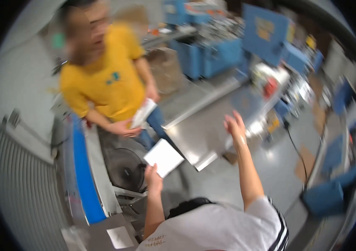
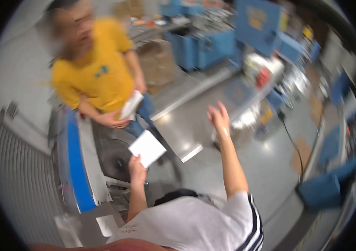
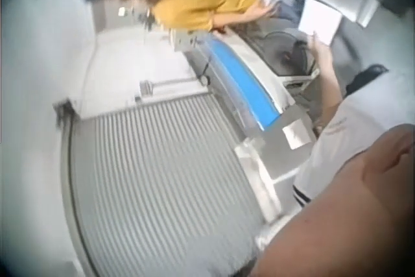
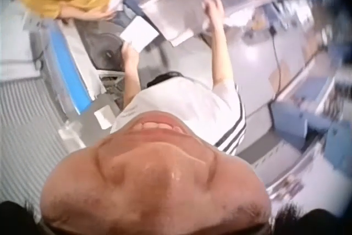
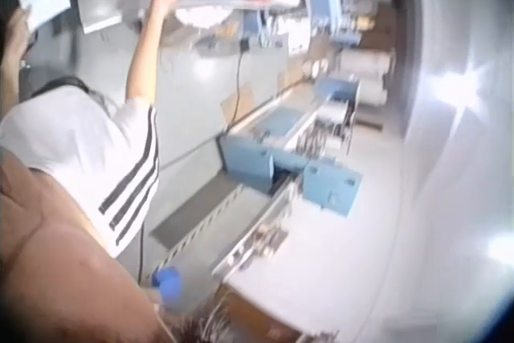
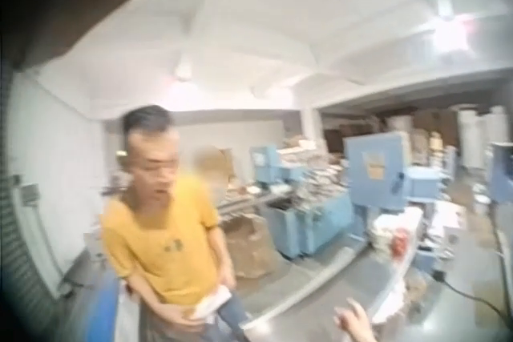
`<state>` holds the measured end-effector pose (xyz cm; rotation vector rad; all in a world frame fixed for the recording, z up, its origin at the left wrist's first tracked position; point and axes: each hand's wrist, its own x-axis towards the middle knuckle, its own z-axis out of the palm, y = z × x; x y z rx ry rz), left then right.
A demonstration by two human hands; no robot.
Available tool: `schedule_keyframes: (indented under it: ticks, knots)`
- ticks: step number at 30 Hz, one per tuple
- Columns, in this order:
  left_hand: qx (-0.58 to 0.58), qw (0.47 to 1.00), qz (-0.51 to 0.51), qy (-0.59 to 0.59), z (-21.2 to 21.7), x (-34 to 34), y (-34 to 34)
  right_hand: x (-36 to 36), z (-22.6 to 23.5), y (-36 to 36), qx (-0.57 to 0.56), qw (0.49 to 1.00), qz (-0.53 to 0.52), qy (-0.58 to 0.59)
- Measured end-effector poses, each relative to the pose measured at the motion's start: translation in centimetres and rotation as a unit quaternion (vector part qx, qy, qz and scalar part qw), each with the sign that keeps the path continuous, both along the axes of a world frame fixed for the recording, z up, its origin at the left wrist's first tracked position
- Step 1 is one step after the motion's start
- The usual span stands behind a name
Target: Sorting and packing square paper products from a conveyor belt into cardboard boxes.
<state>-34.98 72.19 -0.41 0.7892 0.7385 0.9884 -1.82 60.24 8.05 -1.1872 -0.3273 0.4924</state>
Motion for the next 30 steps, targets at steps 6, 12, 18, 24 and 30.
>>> schedule_keyframes:
  ticks: [6, 12, 18, 24, 30]
  knots:
    - [-0.023, 0.995, -0.063, -0.067, 1.8, 1.3, -3.0, -8.7, -5.6, -1.7, -0.096, 0.966, 0.209, 0.12]
    - [0.049, 0.997, -0.064, -0.002, 2.9, 1.0, -4.3, -13.2, -1.8, -0.1, -0.107, 0.906, 0.381, 0.15]
    - [0.106, 0.993, -0.06, 0.0, 7.8, 0.8, -3.7, -14.1, 0.4, 2.2, -0.058, 0.929, 0.365, -0.002]
    - [0.143, 0.987, -0.059, 0.033, 11.1, 0.6, -1.8, -14.9, 3.7, 3.0, -0.016, 0.947, 0.315, -0.058]
    - [0.075, 0.994, -0.075, 0.002, 13.0, 1.2, -2.9, -15.2, 4.8, 1.1, 0.026, 0.962, 0.265, -0.066]
